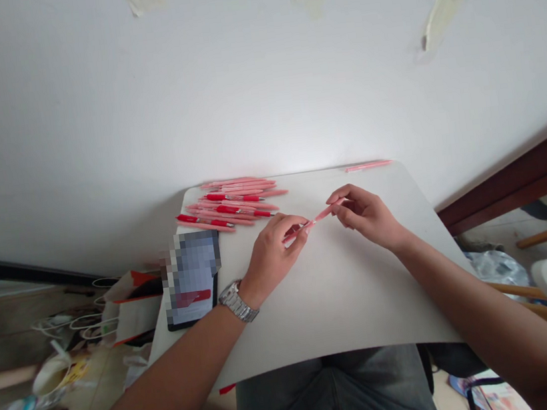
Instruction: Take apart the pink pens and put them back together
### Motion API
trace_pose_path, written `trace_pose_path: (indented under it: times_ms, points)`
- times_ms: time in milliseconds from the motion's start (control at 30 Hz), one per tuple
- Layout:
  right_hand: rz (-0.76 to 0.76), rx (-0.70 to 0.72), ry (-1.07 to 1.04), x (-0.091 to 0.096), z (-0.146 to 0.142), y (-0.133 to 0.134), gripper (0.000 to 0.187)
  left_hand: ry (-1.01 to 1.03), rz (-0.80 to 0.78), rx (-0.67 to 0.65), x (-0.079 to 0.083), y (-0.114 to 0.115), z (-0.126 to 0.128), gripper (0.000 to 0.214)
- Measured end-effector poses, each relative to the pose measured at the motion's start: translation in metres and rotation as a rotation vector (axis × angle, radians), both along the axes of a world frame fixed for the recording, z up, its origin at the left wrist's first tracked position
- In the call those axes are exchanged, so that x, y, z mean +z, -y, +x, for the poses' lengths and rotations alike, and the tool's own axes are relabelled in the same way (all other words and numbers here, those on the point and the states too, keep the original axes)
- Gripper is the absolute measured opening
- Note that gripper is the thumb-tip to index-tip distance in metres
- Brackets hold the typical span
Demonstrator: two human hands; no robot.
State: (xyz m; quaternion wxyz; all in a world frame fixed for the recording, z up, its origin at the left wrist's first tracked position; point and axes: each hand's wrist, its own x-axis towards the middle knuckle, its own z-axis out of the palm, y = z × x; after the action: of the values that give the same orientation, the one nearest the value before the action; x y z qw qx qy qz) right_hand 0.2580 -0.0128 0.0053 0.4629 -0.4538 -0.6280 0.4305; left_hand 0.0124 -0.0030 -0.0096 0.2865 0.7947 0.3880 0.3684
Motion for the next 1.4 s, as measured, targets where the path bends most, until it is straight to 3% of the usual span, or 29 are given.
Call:
trace_pose_path:
  times_ms: [267,567,1000,1400]
  points:
    - [0.033,-0.036,0.017,0.004,-0.001,0.002,0.026,0.018,-0.013,0.0,-0.002,0.0,0.001,0.01]
    - [0.004,-0.039,-0.073,0.012,-0.005,0.007,0.026,0.06,-0.074,-0.123,0.001,0.003,0.003,0.02]
    - [-0.002,0.062,-0.233,0.016,-0.012,0.009,0.021,0.308,-0.317,-0.22,0.001,0.008,0.009,0.024]
    - [0.041,-0.013,-0.264,0.015,-0.011,0.007,0.017,0.261,-0.322,-0.241,-0.001,0.008,0.008,0.022]
